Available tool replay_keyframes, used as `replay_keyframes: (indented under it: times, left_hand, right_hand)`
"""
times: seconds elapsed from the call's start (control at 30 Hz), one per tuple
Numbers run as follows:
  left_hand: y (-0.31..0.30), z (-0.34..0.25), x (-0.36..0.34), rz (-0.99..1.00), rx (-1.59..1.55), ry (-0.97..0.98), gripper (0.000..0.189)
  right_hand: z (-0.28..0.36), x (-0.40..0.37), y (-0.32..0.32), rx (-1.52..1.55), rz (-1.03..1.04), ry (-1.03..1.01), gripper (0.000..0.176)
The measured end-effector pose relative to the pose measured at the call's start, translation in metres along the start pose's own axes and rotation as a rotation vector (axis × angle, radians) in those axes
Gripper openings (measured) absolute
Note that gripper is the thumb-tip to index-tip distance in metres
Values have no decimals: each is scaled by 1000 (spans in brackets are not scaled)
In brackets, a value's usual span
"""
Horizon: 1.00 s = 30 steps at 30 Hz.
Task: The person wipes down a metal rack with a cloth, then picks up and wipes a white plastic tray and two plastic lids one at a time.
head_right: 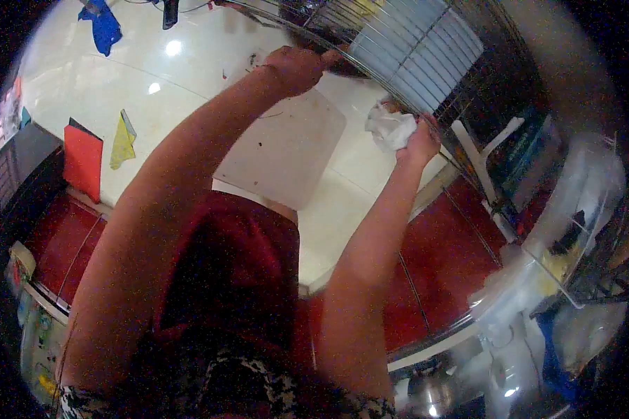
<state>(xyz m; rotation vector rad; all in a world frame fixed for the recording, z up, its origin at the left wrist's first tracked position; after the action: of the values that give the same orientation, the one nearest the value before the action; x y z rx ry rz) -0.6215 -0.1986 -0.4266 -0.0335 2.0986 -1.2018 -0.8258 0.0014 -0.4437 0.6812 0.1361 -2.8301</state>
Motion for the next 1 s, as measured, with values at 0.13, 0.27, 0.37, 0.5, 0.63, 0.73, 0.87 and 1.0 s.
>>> replay_keyframes:
  times: [0.13,0.27,0.37,0.5,0.63,0.73,0.87,1.0]
  left_hand:
    - [5,8,6,-165,-184,79,50]
    - [9,13,6,-111,-301,84,54]
    - [13,16,4,-95,-320,54,51]
    - [9,16,1,-41,-304,24,48]
    - [8,18,2,-55,-296,21,49]
    - [13,17,6,-42,-257,36,54]
    - [7,12,8,-173,-164,75,72]
    - [0,10,-3,-208,-96,35,65]
  right_hand:
    - [-6,9,-11,-244,-34,56,21]
    - [5,-17,6,-196,-86,74,24]
    - [0,-17,5,-54,-7,10,27]
    - [-5,-10,-1,-29,52,116,30]
    - [-9,-8,-4,-42,24,93,35]
    - [-3,-25,-11,-1,-99,9,32]
    - [12,-38,-40,-156,-166,-131,26]
    - [3,-42,-71,-144,-187,-114,26]
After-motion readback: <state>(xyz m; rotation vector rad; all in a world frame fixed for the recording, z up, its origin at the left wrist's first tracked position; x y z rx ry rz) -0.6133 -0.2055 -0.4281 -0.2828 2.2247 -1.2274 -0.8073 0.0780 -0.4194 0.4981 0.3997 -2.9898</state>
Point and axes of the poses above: each hand's wrist, its own x-axis towards the middle knuckle, its own y-axis out of the palm, z = x × y, the point moved 10 cm from there along x, towards the middle knuckle, and after that the axes turned 2 degrees about x, right-handed, at the moved point
